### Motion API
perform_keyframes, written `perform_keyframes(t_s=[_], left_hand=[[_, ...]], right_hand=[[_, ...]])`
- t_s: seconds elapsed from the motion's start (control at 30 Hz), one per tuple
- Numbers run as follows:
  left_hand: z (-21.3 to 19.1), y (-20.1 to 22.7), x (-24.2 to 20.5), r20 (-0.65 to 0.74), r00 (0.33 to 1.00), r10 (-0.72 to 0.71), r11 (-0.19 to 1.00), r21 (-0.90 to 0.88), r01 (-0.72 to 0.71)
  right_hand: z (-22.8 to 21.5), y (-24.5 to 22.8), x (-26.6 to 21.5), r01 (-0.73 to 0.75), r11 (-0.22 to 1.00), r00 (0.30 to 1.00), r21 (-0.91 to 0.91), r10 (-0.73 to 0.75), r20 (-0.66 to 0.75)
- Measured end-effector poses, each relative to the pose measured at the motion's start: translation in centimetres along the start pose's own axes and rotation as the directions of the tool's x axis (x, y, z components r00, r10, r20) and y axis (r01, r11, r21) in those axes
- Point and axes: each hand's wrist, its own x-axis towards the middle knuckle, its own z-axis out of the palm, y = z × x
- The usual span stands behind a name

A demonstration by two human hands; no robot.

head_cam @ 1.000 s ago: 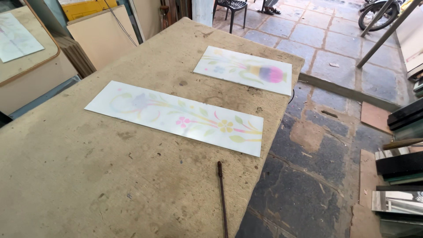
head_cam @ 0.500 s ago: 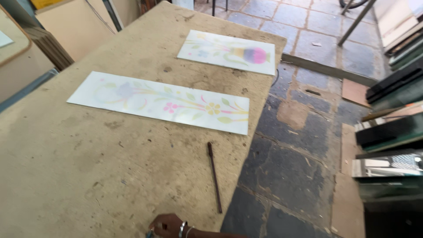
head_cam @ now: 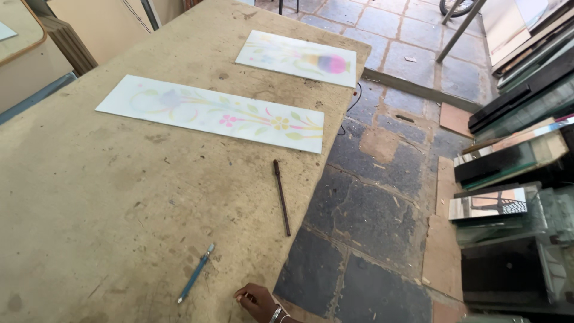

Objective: The person uses a glass cutter to score and break several rectangular glass pieces on a workbench. They score each piece, then apply pressure to snap it along the scored line, repeating the process for multiple pieces.

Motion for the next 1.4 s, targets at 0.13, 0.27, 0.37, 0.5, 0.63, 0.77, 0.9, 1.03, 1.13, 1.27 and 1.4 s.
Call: perform_keyframes(t_s=[0.13,0.27,0.37,0.5,0.63,0.77,0.9,1.03,1.13,1.27,1.4], left_hand=[[1.6,-2.8,-1.2,0.021,0.999,-0.039,0.999,0.036,0.038],[1.9,-6.8,-1.1,-0.004,0.996,-0.086,0.996,0.036,0.086],[2.8,-10.4,-2.2,-0.049,0.988,-0.146,0.989,0.022,0.147],[5.8,-12.6,-5.1,-0.201,0.963,-0.181,0.983,-0.007,0.183],[6.1,-12.8,-6.0,-0.312,0.939,-0.146,0.989,-0.031,0.143],[6.2,-12.9,-6.3,-0.319,0.939,-0.129,0.992,-0.029,0.126],[5.8,-13.0,-6.6,-0.346,0.933,-0.098,0.995,-0.030,0.093],[6.1,-13.0,-6.5,-0.372,0.924,-0.091,0.996,-0.056,0.075],[6.7,-13.4,-6.4,-0.400,0.910,-0.108,0.992,-0.108,0.070],[7.1,-13.3,-6.4,-0.475,0.877,-0.075,0.985,-0.171,-0.009],[7.9,-13.7,-5.9,-0.493,0.866,-0.087,0.979,-0.202,-0.017]], right_hand=[[-0.6,0.5,-3.2,-0.148,0.989,0.984,0.023,0.149,-0.098],[-2.6,2.2,-5.2,-0.037,0.999,0.967,0.004,0.037,-0.252],[-4.0,3.0,-7.4,-0.198,0.973,0.902,0.116,0.227,-0.368],[-5.7,3.8,-10.5,-0.278,0.943,0.829,0.184,0.332,-0.451],[-7.2,3.5,-11.4,-0.317,0.898,0.768,0.305,0.432,-0.472],[-8.4,3.7,-12.9,-0.376,0.816,0.695,0.439,0.562,-0.449],[-9.6,5.1,-14.1,-0.444,0.783,0.660,0.435,0.614,-0.432],[-10.7,7.7,-15.8,-0.505,0.749,0.625,0.428,0.660,-0.417],[-11.0,9.3,-16.2,-0.520,0.706,0.616,0.482,0.700,-0.361],[-11.3,10.1,-16.8,-0.519,0.642,0.609,0.565,0.741,-0.283],[-11.0,11.3,-18.4,-0.589,0.625,0.587,0.512,0.767,-0.260]])
